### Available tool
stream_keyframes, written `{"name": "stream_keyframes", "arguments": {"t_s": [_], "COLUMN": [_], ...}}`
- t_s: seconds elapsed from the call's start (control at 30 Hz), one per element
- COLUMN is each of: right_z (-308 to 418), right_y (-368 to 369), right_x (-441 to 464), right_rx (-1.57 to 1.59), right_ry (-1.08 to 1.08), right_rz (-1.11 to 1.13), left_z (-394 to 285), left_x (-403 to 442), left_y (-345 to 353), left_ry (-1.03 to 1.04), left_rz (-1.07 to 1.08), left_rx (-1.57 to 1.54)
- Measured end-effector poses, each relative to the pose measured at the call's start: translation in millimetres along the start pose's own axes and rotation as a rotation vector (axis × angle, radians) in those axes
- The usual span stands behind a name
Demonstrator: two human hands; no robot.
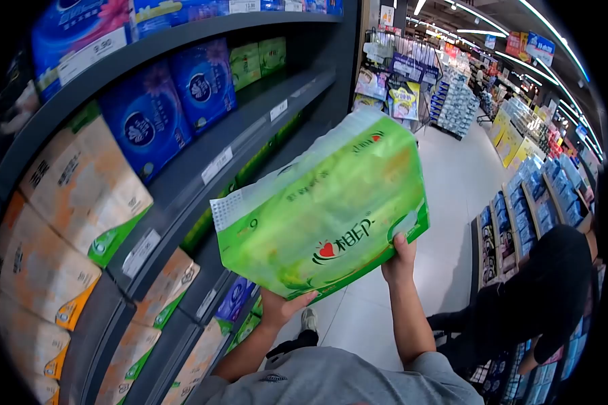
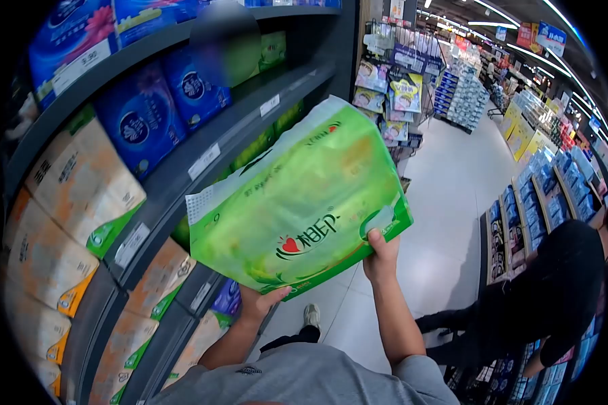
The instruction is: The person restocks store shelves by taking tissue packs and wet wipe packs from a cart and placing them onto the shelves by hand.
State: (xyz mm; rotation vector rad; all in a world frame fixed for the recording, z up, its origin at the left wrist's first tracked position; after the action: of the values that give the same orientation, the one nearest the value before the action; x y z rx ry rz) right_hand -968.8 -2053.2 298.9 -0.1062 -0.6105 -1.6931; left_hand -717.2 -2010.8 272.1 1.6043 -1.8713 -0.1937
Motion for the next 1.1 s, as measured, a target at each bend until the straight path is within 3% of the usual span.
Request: {"name": "stream_keyframes", "arguments": {"t_s": [0.1, 0.17, 0.27, 0.4, 0.47, 0.57, 0.63, 0.7, 0.77, 0.8, 0.83, 0.9, 0.93, 0.97, 1.1], "right_z": [-1.2, 5.2, -7.6, -49.6, -65.3, -87.7, -102.5, -116.4, -147.0, -156.9, -168.9, -193.1, -209.7, -226.2, -267.1], "right_y": [-3.0, -5.1, -5.0, -26.6, -19.9, 0.2, 17.6, 38.5, 70.2, 87.3, 104.6, 135.7, 147.9, 158.5, 181.9], "right_x": [87.9, 142.0, 213.5, 292.7, 344.7, 422.6, 472.1, 518.0, 572.2, 596.0, 610.3, 647.7, 665.8, 678.8, 738.9], "right_rx": [-0.059, -0.124, -0.160, -0.368, -0.412, -0.478, -0.534, -0.544, -0.422, -0.305, -0.180, -0.233, -0.269, -0.307, -0.396], "right_ry": [-0.096, -0.157, -0.115, 0.054, -0.029, -0.235, -0.433, -0.615, -0.327, -0.303, -0.041, -0.105, -0.001, 0.102, 0.243], "right_rz": [-0.002, 0.004, 0.142, 0.082, 0.148, 0.250, 0.310, 0.358, 0.561, 0.597, 0.660, 0.815, 0.872, 0.928, 0.849], "left_z": [-6.1, -1.7, -20.4, -46.9, -70.0, -68.0, -50.5, -43.9, -28.4, -25.6, -20.8, 0.2, 6.0, 17.3, 49.3], "left_x": [70.6, 113.7, 181.4, 263.9, 288.2, 337.2, 382.3, 417.7, 460.4, 479.6, 499.2, 542.6, 561.0, 581.3, 638.3], "left_y": [-8.8, 10.6, 18.5, 47.6, 79.8, 93.8, 69.1, 71.4, 50.7, 45.8, 36.0, 5.7, -10.7, -32.2, -88.0], "left_ry": [0.192, 0.263, 0.420, 0.363, 0.682, 0.754, 0.606, 0.667, 0.469, 0.504, 0.504, 0.294, 0.169, 0.134, -0.026], "left_rz": [-0.012, 0.247, 0.108, 0.049, 0.077, 0.037, -0.057, -0.087, -0.231, -0.273, -0.298, -0.330, -0.445, -0.408, -0.657], "left_rx": [0.112, 0.600, 0.657, 0.665, 1.027, 1.260, 1.165, 1.317, 1.440, 1.524, 1.547, 1.514, 1.425, 1.330, 1.112]}}
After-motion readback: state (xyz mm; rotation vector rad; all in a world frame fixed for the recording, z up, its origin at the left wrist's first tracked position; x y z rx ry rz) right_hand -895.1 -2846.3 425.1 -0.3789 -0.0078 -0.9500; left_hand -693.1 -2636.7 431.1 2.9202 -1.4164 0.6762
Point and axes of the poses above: each hand's wrist, its own x-axis towards the middle knuckle, its own y-axis out of the palm, z = x × y, the point moved 10 cm from there along x, towards the middle knuckle, and after that the axes turned 14 degrees about -x, right-handed, at the moved point
